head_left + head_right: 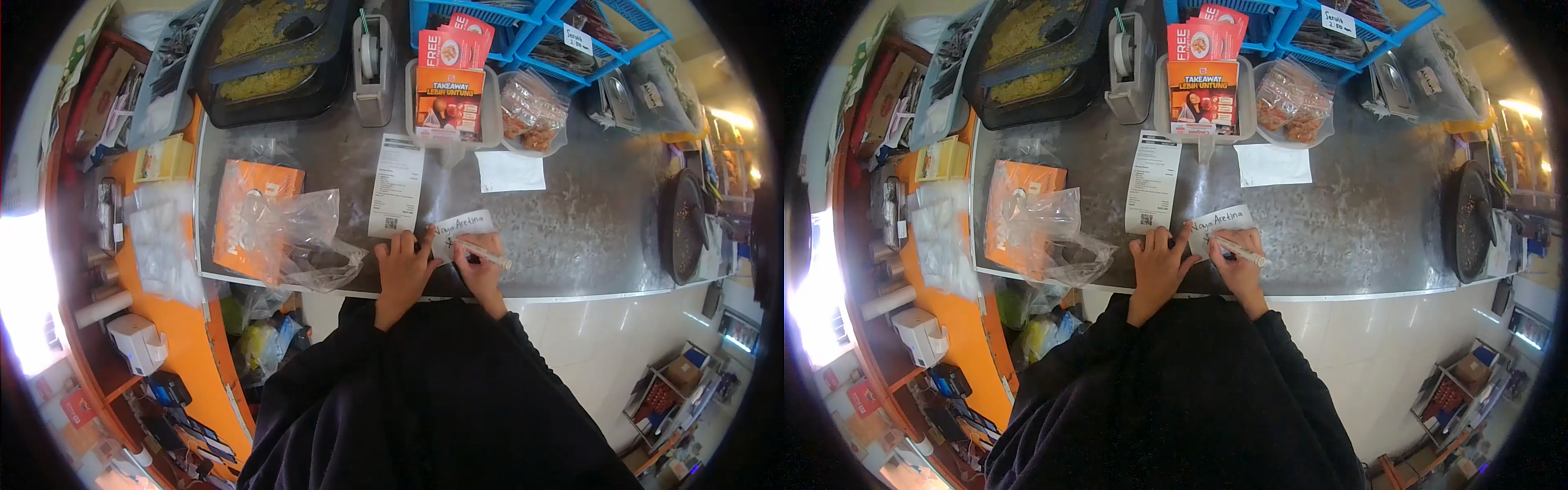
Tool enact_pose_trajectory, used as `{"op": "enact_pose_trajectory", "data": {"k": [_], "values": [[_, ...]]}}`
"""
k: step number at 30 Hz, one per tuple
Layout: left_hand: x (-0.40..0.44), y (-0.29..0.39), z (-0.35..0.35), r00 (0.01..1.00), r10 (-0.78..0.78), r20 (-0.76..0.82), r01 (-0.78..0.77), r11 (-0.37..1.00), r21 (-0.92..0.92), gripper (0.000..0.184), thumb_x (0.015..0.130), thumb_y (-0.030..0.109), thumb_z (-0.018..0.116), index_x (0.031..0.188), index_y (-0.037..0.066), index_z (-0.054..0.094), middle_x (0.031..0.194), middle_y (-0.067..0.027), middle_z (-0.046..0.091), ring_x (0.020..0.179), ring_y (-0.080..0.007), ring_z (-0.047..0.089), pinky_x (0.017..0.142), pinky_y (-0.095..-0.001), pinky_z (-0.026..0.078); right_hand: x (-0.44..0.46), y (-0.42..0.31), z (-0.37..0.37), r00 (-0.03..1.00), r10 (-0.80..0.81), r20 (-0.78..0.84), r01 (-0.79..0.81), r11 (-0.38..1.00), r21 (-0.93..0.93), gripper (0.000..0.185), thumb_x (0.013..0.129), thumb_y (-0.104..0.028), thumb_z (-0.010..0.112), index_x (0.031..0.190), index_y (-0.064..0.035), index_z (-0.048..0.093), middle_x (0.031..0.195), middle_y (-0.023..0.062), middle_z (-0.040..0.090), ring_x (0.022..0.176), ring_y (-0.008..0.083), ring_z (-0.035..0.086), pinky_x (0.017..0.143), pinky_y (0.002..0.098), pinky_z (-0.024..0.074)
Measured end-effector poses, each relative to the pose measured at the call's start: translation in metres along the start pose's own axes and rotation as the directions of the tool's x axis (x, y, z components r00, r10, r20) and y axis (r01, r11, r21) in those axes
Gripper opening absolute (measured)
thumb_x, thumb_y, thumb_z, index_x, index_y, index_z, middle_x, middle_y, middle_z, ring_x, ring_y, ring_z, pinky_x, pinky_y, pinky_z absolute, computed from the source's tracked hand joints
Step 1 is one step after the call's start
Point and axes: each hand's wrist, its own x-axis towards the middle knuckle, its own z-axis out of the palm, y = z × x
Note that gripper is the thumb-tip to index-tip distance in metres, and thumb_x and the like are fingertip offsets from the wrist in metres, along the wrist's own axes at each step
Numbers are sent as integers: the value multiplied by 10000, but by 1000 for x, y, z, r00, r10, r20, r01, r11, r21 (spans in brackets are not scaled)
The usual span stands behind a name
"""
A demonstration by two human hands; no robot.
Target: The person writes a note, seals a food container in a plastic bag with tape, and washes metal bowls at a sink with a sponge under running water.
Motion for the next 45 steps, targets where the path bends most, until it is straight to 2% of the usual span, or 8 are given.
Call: {"op": "enact_pose_trajectory", "data": {"k": [3, 6, 9, 15, 24, 30, 42, 45], "values": [[0, 0, -1, 1000, -2, -1, 2, 1000, -3, 622, 759, 408, 714, 1311, 175, 548, 907, -55, 452, 882, -216, 455, 731, -390, 266, -1, 2, 2, 998, -14, -56, 14, 1000, 14, 131, 733, -66, 754, 847, -77, 691, 856, 40, 672, 811, 249, 580, 695, 348, 469], [-1, 0, 0, 1000, 0, -2, 0, 1000, 2, 616, 763, 408, 711, 1311, 177, 551, 905, -56, 452, 881, -216, 455, 729, -389, 266, -2, 2, 2, 990, 95, -104, -88, 994, 71, 117, 736, -63, 750, 837, -76, 691, 859, 41, 676, 816, 244, 580, 703, 345, 464], [0, 0, -1, 1000, 0, -4, 0, 1000, 1, 613, 766, 410, 709, 1312, 181, 553, 904, -56, 451, 880, -214, 454, 726, -388, 266, -3, 3, 2, 991, 94, -100, -89, 995, 47, 109, 739, -61, 747, 830, -77, 689, 866, 41, 678, 817, 239, 580, 710, 351, 461], [0, 0, 0, 1000, -2, -10, 2, 1000, 1, 613, 763, 416, 708, 1310, 184, 557, 902, -53, 449, 881, -212, 453, 725, -385, 265, 2, -1, 1, 998, -41, -49, 41, 999, -16, 119, 738, -67, 751, 835, -76, 682, 871, 40, 677, 806, 246, 578, 712, 358, 459], [0, 0, -2, 1000, -3, -18, 3, 1000, -4, 609, 753, 410, 717, 1296, 177, 569, 898, -49, 447, 874, -209, 451, 725, -385, 263, 2, -2, 3, 996, 53, -78, -53, 999, -5, 116, 727, -55, 745, 818, -68, 673, 859, 47, 675, 793, 253, 577, 695, 358, 460], [0, 0, -2, 1000, -3, -21, 2, 1000, -17, 612, 744, 392, 730, 1292, 172, 568, 894, -52, 448, 867, -211, 451, 722, -387, 263, -6, 7, -2, 996, -77, -34, 79, 996, 44, 113, 685, -44, 734, 763, -80, 662, 813, 40, 665, 760, 236, 582, 645, 357, 467], [-1, 0, -3, 1000, 11, -21, -11, 1000, -4, 632, 729, 397, 736, 1294, 171, 568, 891, -48, 449, 866, -213, 454, 717, -387, 264, -2, 2, -5, 995, -65, -73, 65, 998, 2, 84, 693, -34, 725, 720, -61, 650, 810, 61, 655, 751, 231, 590, 630, 327, 480], [2, -1, -4, 999, 20, -28, -20, 1000, 2, 625, 728, 401, 735, 1285, 168, 576, 889, -47, 448, 864, -213, 454, 718, -388, 265, -12, 12, 1, 944, 293, -154, -248, 934, 257, 73, 767, -64, 717, 792, -39, 654, 817, 63, 649, 760, 177, 598, 638, 293, 475]]}}
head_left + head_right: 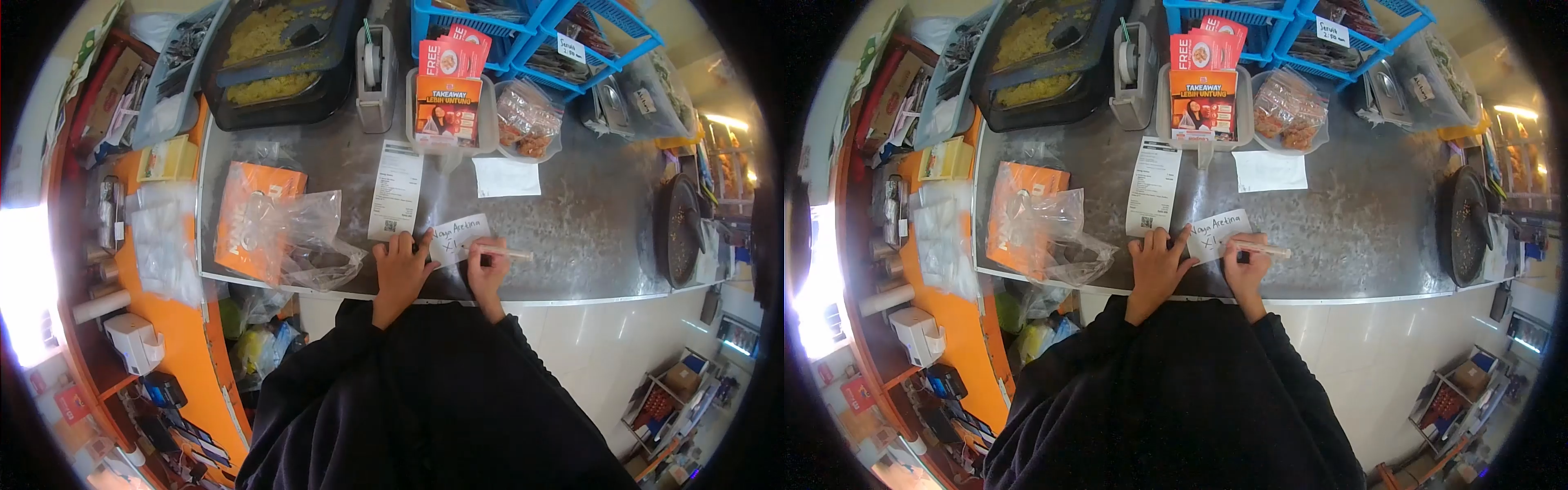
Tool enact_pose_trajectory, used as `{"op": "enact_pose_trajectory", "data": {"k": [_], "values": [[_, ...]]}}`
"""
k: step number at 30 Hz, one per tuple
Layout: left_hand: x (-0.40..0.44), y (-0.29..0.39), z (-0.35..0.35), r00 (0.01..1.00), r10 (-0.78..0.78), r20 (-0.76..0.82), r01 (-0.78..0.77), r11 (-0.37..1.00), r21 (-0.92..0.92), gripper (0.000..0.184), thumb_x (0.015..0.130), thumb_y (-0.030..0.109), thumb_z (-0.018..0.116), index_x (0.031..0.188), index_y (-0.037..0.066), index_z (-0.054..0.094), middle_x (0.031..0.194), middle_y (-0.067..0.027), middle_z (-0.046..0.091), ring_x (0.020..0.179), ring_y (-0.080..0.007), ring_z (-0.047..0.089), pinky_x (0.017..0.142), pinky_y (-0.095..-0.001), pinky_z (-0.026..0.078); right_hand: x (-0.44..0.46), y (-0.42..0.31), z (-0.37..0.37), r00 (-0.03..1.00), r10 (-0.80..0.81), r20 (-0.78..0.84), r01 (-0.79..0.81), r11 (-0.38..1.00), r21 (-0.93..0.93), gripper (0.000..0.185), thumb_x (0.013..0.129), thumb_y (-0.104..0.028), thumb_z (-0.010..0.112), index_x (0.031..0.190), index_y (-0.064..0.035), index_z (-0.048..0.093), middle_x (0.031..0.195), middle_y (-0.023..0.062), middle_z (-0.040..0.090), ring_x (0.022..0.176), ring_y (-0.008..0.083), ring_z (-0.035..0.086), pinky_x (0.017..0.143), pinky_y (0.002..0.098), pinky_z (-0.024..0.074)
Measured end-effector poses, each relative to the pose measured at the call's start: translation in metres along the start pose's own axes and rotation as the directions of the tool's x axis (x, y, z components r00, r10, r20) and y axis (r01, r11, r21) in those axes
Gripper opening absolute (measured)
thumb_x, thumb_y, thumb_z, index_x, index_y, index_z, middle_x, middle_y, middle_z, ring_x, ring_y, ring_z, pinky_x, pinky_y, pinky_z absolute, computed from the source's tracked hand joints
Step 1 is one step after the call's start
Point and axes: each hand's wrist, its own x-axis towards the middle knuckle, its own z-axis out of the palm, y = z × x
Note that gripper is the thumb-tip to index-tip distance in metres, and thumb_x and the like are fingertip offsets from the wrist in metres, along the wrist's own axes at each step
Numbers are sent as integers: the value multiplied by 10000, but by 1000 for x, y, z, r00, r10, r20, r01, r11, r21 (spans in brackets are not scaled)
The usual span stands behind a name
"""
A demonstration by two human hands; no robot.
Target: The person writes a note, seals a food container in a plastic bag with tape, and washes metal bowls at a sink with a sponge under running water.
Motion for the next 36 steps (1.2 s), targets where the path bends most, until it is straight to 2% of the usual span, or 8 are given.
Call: {"op": "enact_pose_trajectory", "data": {"k": [6, 9, 12, 15, 18, 25, 28, 36], "values": [[-2, 1, 4, 1000, -2, 9, 2, 1000, -5, 608, 732, 404, 736, 1275, 180, 580, 920, -62, 449, 902, -226, 447, 743, -397, 273, 4, 6, 2, 978, 194, -76, -150, 909, 388, 138, 924, -108, 613, 1014, -3, 612, 917, 25, 635, 812, 94, 597, 742, 242, 476], [-2, 2, 5, 999, -37, 20, 38, 999, -31, 606, 741, 396, 735, 1284, 188, 565, 959, -74, 452, 948, -243, 446, 770, -408, 280, 6, 1, -8, 971, 239, -6, -215, 881, 421, 187, 962, -96, 545, 1106, 20, 566, 1098, 76, 575, 944, 150, 598, 860, 314, 525], [-3, 4, 6, 996, -82, 26, 84, 994, -71, 626, 742, 351, 748, 1310, 198, 532, 989, -81, 457, 981, -260, 448, 792, -417, 289, 5, -5, -12, 980, 197, 4, -180, 886, 427, 228, 960, -108, 555, 1143, 28, 568, 1149, 86, 573, 960, 156, 600, 849, 322, 533], [-2, 8, 3, 996, -80, 42, 84, 991, -102, 722, 721, 285, 776, 1362, 187, 458, 1006, -87, 462, 995, -270, 450, 805, -423, 295, 5, -8, -16, 987, 155, 30, -151, 872, 466, 247, 967, -127, 543, 1154, 32, 566, 1156, 97, 582, 959, 157, 605, 848, 322, 531], [-1, 13, 4, 1000, -28, -8, 26, 983, -181, 846, 690, 209, 803, 1409, 129, 365, 1004, -95, 470, 982, -276, 457, 825, -424, 310, 9, -12, -23, 953, 264, 150, -292, 664, 689, 219, 961, -154, 563, 1077, 20, 627, 986, 82, 654, 875, 125, 616, 814, 249, 481], [1, 22, 15, 995, -1, -102, -54, 845, -532, 966, 650, 72, 827, 1418, 10, 246, 895, -116, 489, 809, -266, 503, 743, -374, 427, 10, -29, -23, 891, 142, 431, -351, 818, 456, 184, 931, -111, 575, 907, 38, 681, 1019, 75, 677, 880, 135, 611, 792, 278, 473], [-1, 23, 24, 995, -25, -93, -31, 832, -554, 878, 686, 66, 784, 1410, 19, 289, 933, -143, 532, 855, -314, 527, 790, -396, 432, 5, -17, -16, 911, 32, 411, -230, 867, 442, 172, 950, -100, 564, 981, 33, 669, 1038, 70, 659, 934, 125, 590, 826, 276, 467], [6, 30, 11, 997, -19, -69, -19, 853, -521, 826, 694, 36, 747, 1378, -23, 287, 1038, -214, 559, 922, -391, 560, 806, -457, 443, 7, -26, -16, 911, -29, 412, -134, 923, 362, 155, 938, -114, 592, 995, 2, 677, 998, 50, 674, 888, 115, 594, 787, 258, 456]]}}
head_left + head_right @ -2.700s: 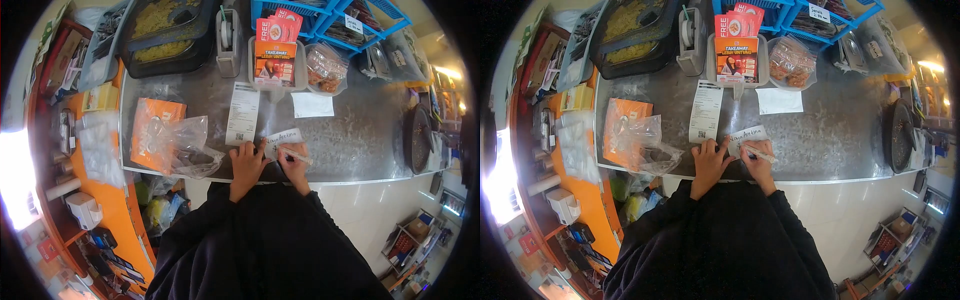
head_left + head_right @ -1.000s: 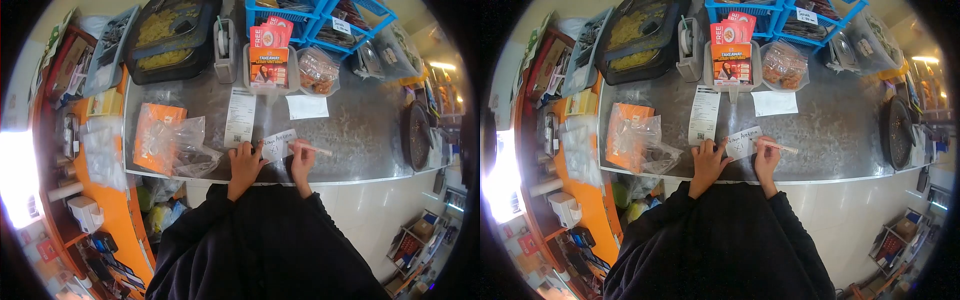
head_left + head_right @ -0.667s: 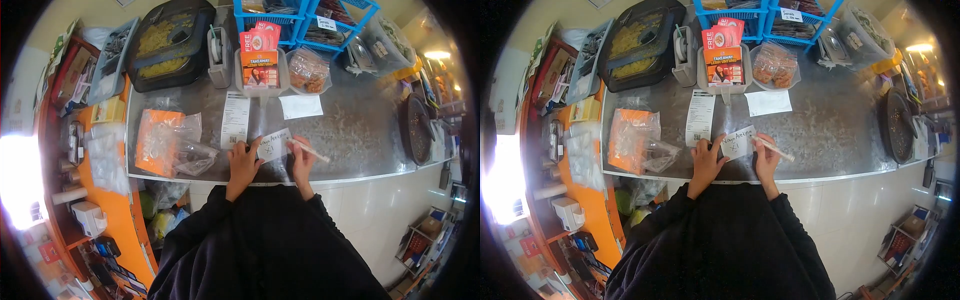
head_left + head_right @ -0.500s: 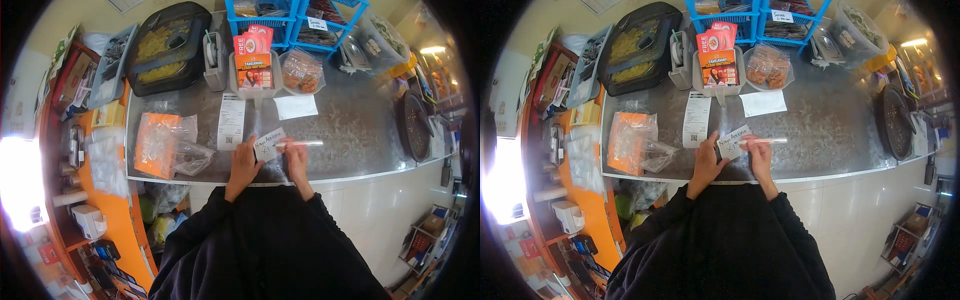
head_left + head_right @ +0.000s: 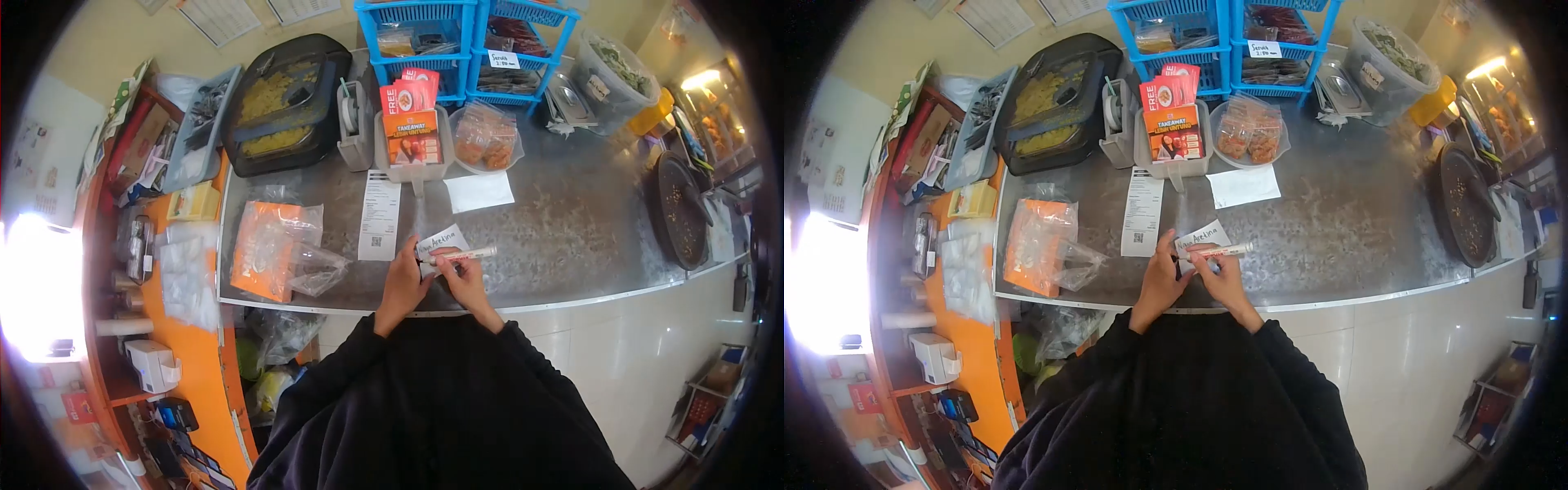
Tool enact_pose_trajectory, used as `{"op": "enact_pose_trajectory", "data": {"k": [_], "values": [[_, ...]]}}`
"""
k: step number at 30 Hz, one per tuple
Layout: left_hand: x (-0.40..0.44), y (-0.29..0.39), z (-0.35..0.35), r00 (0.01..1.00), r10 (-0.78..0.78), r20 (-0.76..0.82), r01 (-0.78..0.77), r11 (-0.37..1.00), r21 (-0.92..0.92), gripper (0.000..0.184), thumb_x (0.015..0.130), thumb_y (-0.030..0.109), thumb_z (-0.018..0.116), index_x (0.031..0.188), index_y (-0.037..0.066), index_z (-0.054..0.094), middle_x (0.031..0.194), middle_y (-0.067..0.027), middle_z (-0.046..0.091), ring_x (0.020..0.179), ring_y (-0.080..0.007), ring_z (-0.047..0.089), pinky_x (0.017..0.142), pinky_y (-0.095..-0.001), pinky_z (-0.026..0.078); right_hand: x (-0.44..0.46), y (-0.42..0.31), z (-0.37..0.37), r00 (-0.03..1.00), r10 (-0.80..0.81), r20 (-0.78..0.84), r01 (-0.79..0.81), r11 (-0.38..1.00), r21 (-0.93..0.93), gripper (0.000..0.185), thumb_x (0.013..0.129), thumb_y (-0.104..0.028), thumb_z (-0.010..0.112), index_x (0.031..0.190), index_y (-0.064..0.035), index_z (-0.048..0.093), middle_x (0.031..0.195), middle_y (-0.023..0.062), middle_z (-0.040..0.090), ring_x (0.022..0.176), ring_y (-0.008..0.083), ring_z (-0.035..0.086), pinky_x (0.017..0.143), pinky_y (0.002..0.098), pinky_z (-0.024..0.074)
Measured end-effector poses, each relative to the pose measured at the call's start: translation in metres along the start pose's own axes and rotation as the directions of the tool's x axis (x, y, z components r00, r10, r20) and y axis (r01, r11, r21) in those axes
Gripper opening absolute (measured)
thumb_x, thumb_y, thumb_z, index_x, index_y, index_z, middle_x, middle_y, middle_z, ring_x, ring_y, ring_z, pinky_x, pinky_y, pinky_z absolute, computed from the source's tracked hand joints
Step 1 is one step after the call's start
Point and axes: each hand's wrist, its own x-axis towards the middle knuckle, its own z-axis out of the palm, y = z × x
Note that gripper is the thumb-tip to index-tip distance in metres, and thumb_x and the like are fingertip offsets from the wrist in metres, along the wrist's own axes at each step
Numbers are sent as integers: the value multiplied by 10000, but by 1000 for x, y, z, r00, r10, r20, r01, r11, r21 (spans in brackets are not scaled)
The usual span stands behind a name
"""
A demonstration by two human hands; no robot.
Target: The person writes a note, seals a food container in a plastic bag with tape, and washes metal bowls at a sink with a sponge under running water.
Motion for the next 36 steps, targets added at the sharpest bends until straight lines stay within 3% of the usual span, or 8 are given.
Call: {"op": "enact_pose_trajectory", "data": {"k": [10, 16, 19, 22, 26, 28, 29, 36], "values": [[6, 6, 2, 993, 87, 77, -103, 968, 228, 736, 773, 51, 664, 1374, -7, 245, 985, -236, 613, 928, -413, 605, 763, -458, 487, 1, -8, 3, 986, -165, -14, 161, 975, -154, 111, 851, -83, 661, 938, -24, 695, 937, 89, 686, 905, 201, 616, 806, 313, 463], [13, 16, 1, 985, -137, 108, 128, 988, 92, 748, 774, 132, 670, 1371, 51, 226, 779, -198, 652, 744, -409, 650, 646, -477, 498, -1, -7, -7, 995, 11, 104, -12, 1000, 14, 69, 851, -42, 652, 906, -22, 689, 950, 79, 672, 927, 204, 604, 823, 318, 455], [15, 24, 1, 944, -277, 177, 269, 961, 66, 772, 735, 147, 720, 1350, 42, 265, 924, -217, 631, 882, -406, 627, 715, -457, 497, 0, 7, -13, 989, 52, 136, -62, 996, 70, 80, 865, -52, 650, 933, -24, 680, 970, 60, 662, 921, 177, 597, 813, 302, 458], [16, 27, 6, 991, 11, -134, 14, 983, 184, 786, 699, 137, 763, 1331, 34, 307, 1079, -232, 548, 1017, -402, 553, 797, -426, 483, 0, 4, -8, 987, 158, 26, -160, 953, 259, 122, 880, -63, 650, 997, -30, 657, 1000, 36, 642, 932, 134, 576, 809, 280, 460], [10, 11, 19, 978, -82, -192, 80, 997, -19, 777, 697, 56, 776, 1319, 9, 312, 1129, -217, 493, 1010, -321, 549, 824, -392, 477, 4, 8, -11, 977, 178, -118, -134, 941, 311, 205, 892, -64, 646, 1089, -38, 599, 1010, 8, 604, 953, 92, 548, 812, 251, 464], [9, -1, 32, 965, -241, -100, 200, 930, -309, 720, 743, 10, 735, 1310, 2, 290, 1141, -210, 501, 942, -264, 588, 800, -371, 484, 7, -11, -7, 971, 189, -145, -127, 925, 359, 240, 880, -50, 658, 1099, -44, 562, 1001, 11, 593, 948, 93, 559, 822, 246, 467], [9, -10, 42, 960, -231, -159, 153, 907, -393, 614, 805, 17, 650, 1321, 10, 317, 1081, -256, 545, 904, -379, 619, 779, -403, 496, 10, -9, -7, 974, 193, -120, -134, 915, 381, 264, 871, -38, 664, 1101, -58, 536, 978, 7, 585, 945, 98, 566, 841, 252, 469], [17, 11, -32, 949, -174, -264, 91, 950, -299, 230, 825, 32, 631, 1046, 46, 570, 895, -131, 639, 769, -276, 644, 659, -356, 507, 137, -107, 26, 965, -203, -166, 237, 946, 220, 137, 941, -128, 519, 1041, -39, 551, 955, 60, 598, 856, 149, 611, 760, 272, 501]]}}
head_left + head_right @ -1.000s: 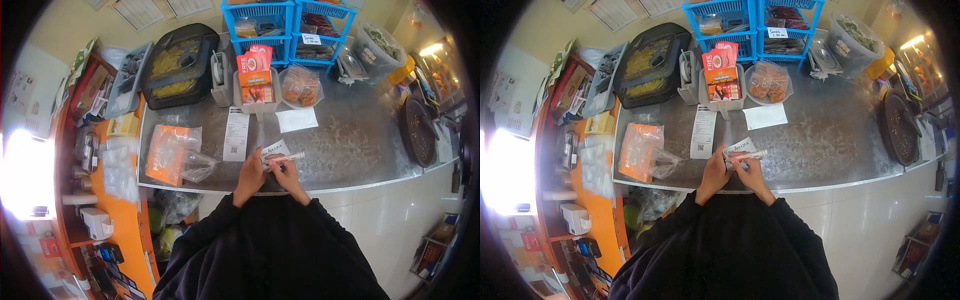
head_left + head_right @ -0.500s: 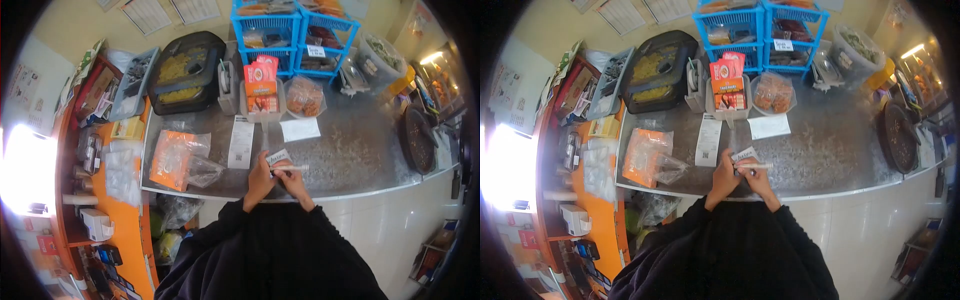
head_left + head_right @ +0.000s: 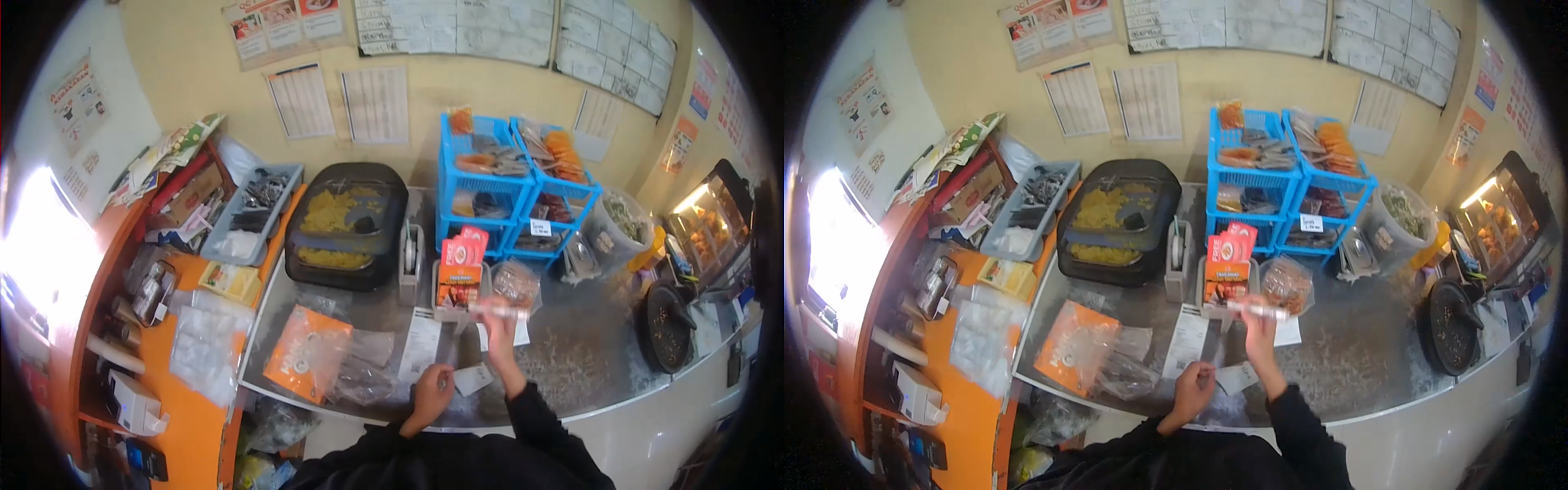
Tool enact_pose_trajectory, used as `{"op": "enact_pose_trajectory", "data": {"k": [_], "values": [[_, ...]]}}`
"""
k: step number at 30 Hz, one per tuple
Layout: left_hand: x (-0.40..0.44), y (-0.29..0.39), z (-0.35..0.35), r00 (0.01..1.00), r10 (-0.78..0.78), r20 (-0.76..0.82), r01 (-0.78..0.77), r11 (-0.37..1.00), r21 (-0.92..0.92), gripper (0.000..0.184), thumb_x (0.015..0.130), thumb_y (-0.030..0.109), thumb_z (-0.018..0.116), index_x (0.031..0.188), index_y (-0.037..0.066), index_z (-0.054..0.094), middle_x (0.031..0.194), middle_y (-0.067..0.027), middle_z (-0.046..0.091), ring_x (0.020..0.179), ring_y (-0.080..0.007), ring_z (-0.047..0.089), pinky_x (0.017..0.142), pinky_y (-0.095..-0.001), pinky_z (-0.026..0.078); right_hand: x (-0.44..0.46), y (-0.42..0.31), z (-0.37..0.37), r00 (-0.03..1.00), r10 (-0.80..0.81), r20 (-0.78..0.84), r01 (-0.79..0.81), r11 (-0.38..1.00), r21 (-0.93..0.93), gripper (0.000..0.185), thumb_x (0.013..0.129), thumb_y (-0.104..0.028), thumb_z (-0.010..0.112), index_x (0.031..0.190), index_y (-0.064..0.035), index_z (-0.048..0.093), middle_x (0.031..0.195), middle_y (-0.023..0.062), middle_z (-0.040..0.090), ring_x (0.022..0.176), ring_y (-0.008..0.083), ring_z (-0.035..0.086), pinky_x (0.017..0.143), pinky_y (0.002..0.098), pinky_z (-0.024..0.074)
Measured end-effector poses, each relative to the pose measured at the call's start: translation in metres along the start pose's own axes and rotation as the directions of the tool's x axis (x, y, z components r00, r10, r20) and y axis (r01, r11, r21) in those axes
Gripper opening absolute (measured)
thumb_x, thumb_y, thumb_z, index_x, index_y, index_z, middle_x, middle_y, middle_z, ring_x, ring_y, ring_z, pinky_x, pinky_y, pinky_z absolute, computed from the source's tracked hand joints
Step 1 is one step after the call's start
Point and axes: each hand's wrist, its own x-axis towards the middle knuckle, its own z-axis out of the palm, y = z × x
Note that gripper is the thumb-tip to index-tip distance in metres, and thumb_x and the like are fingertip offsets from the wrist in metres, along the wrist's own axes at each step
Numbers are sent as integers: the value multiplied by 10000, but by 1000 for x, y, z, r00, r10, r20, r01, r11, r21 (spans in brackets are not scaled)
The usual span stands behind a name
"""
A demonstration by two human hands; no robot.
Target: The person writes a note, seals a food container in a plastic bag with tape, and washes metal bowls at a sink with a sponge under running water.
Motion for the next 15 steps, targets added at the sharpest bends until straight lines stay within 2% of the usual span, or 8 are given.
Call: {"op": "enact_pose_trajectory", "data": {"k": [2, 4, 5, 6, 8, 10, 13, 15], "values": [[7, 26, -37, 1000, 12, 0, -12, 1000, 10, 139, 828, 43, 645, 963, 43, 614, 886, -110, 638, 746, -241, 633, 651, -327, 501, 71, 5, 32, 998, -55, 21, 57, 995, -81, 175, 942, -150, 514, 1052, -24, 566, 937, 61, 628, 794, 142, 635, 680, 259, 503], [17, 48, -70, 999, -8, -38, 5, 996, -91, 72, 832, 50, 652, 901, 40, 636, 880, -95, 635, 732, -213, 621, 652, -302, 494, 137, 23, 66, 974, -138, 180, 208, 861, -464, 164, 943, -142, 535, 1046, -20, 571, 886, 82, 663, 747, 137, 648, 641, 250, 512], [20, 52, -87, 990, 132, -55, -136, 988, -78, 117, 850, 7, 632, 965, 18, 617, 904, -96, 646, 790, -191, 640, 676, -295, 503, 170, 65, 80, 952, -263, 157, 306, 815, -493, 174, 906, -131, 585, 1035, -14, 573, 861, 99, 657, 740, 144, 645, 620, 268, 501], [23, 62, -104, 989, 123, -88, -138, 970, -198, 121, 853, -8, 623, 972, 5, 606, 914, -101, 651, 816, -186, 642, 685, -289, 506, 184, 66, 102, 946, -284, 154, 321, 780, -536, 183, 840, -83, 604, 986, 13, 550, 792, 148, 643, 708, 264, 665, 610, 364, 504], [27, 85, -138, 985, 86, -149, -142, 893, -428, 128, 860, -39, 607, 985, -20, 584, 934, -110, 659, 867, -174, 646, 703, -275, 510, 221, 113, 107, 932, -232, 278, 362, 581, -729, 268, 809, -100, 646, 1010, 24, 521, 842, 168, 633, 794, 329, 660, 685, 417, 520], [29, 97, -175, 952, 129, -277, -228, 904, -361, 128, 867, -75, 578, 990, -48, 554, 958, -138, 662, 922, -177, 641, 735, -260, 510, 234, 145, 113, 944, -248, 217, 312, 465, -828, 269, 791, -111, 663, 990, 14, 532, 815, 182, 621, 791, 377, 640, 717, 455, 509], [27, 87, -218, 848, 53, -527, -70, 997, -12, 83, 900, -20, 569, 953, -11, 505, 934, -168, 644, 803, -141, 622, 679, -235, 481, 230, 165, 117, 963, -231, 140, 210, 314, -926, 320, 776, -143, 691, 1010, 14, 539, 813, 208, 614, 827, 412, 630, 748, 495, 497], [41, 78, -234, 778, 5, -628, -187, 957, -223, 94, 901, -13, 579, 936, 2, 493, 909, -136, 631, 771, -115, 601, 650, -222, 460, 214, 156, 123, 967, -242, 76, 143, 274, -951, 415, 780, -181, 712, 1096, 14, 527, 826, 209, 638, 823, 413, 644, 724, 477, 512]]}}
